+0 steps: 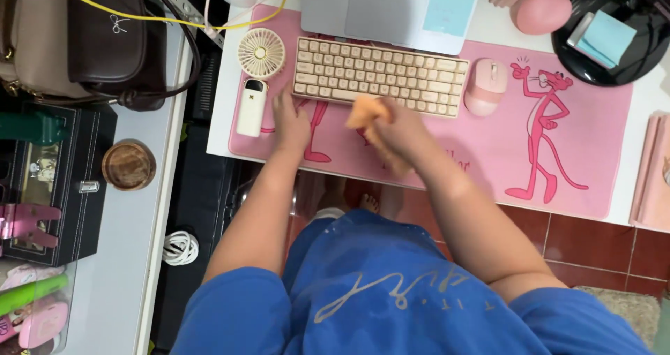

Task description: Wiping and organizing various items including a laptop, keyboard, monitor, and bottles on a desk.

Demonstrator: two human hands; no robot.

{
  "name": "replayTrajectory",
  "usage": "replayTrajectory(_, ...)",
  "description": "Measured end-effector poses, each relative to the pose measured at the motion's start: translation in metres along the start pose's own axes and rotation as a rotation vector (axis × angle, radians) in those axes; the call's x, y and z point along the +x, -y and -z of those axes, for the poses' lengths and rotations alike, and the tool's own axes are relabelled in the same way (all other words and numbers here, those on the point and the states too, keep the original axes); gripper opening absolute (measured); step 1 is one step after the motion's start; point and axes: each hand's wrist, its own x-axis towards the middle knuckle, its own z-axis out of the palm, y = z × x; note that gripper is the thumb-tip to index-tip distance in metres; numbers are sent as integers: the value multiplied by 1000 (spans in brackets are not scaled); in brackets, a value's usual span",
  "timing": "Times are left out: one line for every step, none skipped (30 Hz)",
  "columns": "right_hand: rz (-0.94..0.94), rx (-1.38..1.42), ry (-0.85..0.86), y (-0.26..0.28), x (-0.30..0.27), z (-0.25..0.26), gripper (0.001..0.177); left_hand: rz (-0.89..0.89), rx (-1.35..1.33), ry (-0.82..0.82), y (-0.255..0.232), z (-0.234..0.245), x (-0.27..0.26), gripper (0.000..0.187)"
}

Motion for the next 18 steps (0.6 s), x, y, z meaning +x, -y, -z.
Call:
replayTrajectory(-7, 3, 4, 2, 6, -3, 50, 5, 3, 6, -8, 6, -1, 69)
replayTrajectory(42, 72, -6, 5, 13, -5, 49, -82, 60, -10, -16, 12, -1, 65)
replayTrajectory(89, 142, -26, 8, 21, -6, 48, -177, 113, -20, -25, 16, 3, 61)
replayTrajectory(80, 146, -31, 16, 30, 11, 48, -179, 111, -9, -43, 27, 7, 61)
replayTrajectory(-26, 279, -113, 23, 42, 35, 52, -180, 43, 26, -63, 31, 14, 57)
replayTrajectory(-130, 413, -195, 30, 53, 58, 56, -181, -26, 62, -83, 36, 21, 54)
replayTrajectory(-135, 412, -205, -2, 73, 74, 56, -186, -32, 69, -88, 33, 24, 54)
replayTrajectory(63, 465, -339, -33, 92, 91, 57, -114, -136, 122, -93, 31, 28, 52)
replayTrajectory(267, 512, -466, -65, 112, 106, 60, -43, -239, 175, -97, 30, 33, 50)
replayTrajectory(264, 510, -476, -82, 125, 115, 60, -48, -243, 182, -101, 23, 40, 50)
replayTrajectory(251, 528, -553, -99, 140, 122, 59, -33, -309, 200, -105, 18, 47, 49)
replayTrajectory(238, 545, -630, -116, 155, 129, 59, -17, -374, 219, -108, 12, 52, 47)
replayTrajectory(230, 548, -628, -123, 174, 116, 59, -11, -370, 224, -110, 13, 60, 47)
replayTrajectory(80, 471, -678, -131, 193, 103, 53, -9, -401, 237, -112, 14, 67, 46)
replayTrajectory(-73, 391, -726, -141, 210, 90, 48, -4, -434, 253, -115, 12, 74, 45)
replayTrajectory(-83, 391, -724, -138, 232, 65, 48, 3, -432, 261, -116, 13, 82, 45)
replayTrajectory(-29, 311, -776, -135, 255, 38, 43, 26, -453, 259, -117, 15, 92, 44)
replayTrajectory(25, 231, -827, -131, 277, 11, 40, 49, -475, 257, -118, 16, 102, 44)
